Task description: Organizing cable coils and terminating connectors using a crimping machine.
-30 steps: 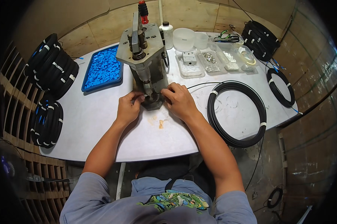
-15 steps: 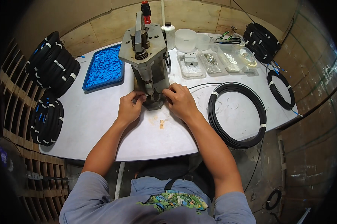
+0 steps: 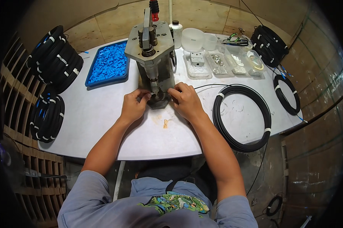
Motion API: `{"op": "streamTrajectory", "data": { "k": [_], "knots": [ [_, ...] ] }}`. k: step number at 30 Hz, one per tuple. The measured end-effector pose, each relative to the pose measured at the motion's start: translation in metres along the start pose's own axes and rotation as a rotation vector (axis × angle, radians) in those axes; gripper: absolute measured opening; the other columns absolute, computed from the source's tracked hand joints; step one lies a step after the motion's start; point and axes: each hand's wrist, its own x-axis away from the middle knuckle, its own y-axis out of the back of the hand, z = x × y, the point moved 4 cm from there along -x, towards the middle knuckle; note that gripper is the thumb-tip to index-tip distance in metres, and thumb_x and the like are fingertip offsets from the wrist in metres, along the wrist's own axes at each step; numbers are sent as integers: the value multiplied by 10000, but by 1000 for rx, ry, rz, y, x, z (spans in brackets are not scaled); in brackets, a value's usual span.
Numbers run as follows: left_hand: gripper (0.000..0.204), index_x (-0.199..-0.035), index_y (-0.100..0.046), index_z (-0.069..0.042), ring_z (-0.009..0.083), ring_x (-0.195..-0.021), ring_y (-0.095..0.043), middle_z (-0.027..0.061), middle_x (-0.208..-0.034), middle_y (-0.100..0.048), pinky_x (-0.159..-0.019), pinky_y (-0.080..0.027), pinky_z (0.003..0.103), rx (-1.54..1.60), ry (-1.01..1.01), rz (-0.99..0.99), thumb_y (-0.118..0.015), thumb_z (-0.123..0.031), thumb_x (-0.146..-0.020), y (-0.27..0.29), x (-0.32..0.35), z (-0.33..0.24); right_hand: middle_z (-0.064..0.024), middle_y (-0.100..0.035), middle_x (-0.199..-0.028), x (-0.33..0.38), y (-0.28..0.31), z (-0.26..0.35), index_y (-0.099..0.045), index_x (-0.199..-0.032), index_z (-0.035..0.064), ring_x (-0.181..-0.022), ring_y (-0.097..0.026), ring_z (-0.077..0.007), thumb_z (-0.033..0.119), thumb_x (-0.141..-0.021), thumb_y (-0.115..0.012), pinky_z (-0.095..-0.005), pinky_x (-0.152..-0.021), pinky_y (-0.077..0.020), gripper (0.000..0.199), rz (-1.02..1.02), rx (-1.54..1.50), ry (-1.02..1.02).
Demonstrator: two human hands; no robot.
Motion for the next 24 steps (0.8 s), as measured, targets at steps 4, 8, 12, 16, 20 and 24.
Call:
{"op": "streamTrajectory", "data": {
  "k": [4,8,12,16,20,24],
  "knots": [
    [175,-1009,-725,26,176,-722,-705,136,-801,-743,-666,-529,301,-2,-3,-10,-693,-115,-911,0,0,2,-75,-606,-924,1,0,0,-711,-990,93,-885,-615,-271,41,-747,-736,-389,-790,-470,249,-9,6,16],
    [181,-1017,-726,23,174,-722,-704,136,-799,-743,-670,-529,300,-16,9,-2,-691,-120,-912,0,0,-1,-74,-606,-932,1,1,1,-711,-993,96,-891,-617,-267,41,-745,-737,-386,-790,-469,256,-2,8,11],
    [189,-1029,-729,21,173,-719,-703,135,-803,-745,-674,-530,299,-23,-3,-4,-682,-123,-916,0,0,0,-74,-606,-935,0,1,1,-712,-997,96,-894,-618,-266,35,-741,-737,-383,-790,-469,264,-9,10,24],
    [201,-1029,-731,19,255,-755,-728,180,-849,-743,-694,-554,341,-10,25,16,-684,-142,-918,0,0,1,-73,-606,-935,0,1,2,-712,-998,96,-894,-618,-266,31,-743,-733,-382,-790,-470,264,-12,8,24],
    [201,-1030,-730,25,255,-756,-730,179,-845,-744,-697,-556,339,15,18,14,-678,-134,-919,-1,0,0,-73,-608,-937,2,2,1,-713,-997,96,-895,-618,-264,29,-743,-732,-378,-795,-472,263,-10,16,22],
    [202,-1027,-731,26,255,-756,-731,180,-847,-744,-696,-557,337,-6,18,11,-680,-135,-916,1,1,1,-73,-609,-936,2,0,2,-716,-995,95,-896,-618,-262,27,-739,-733,-375,-797,-473,265,6,20,1]
  ]
}}
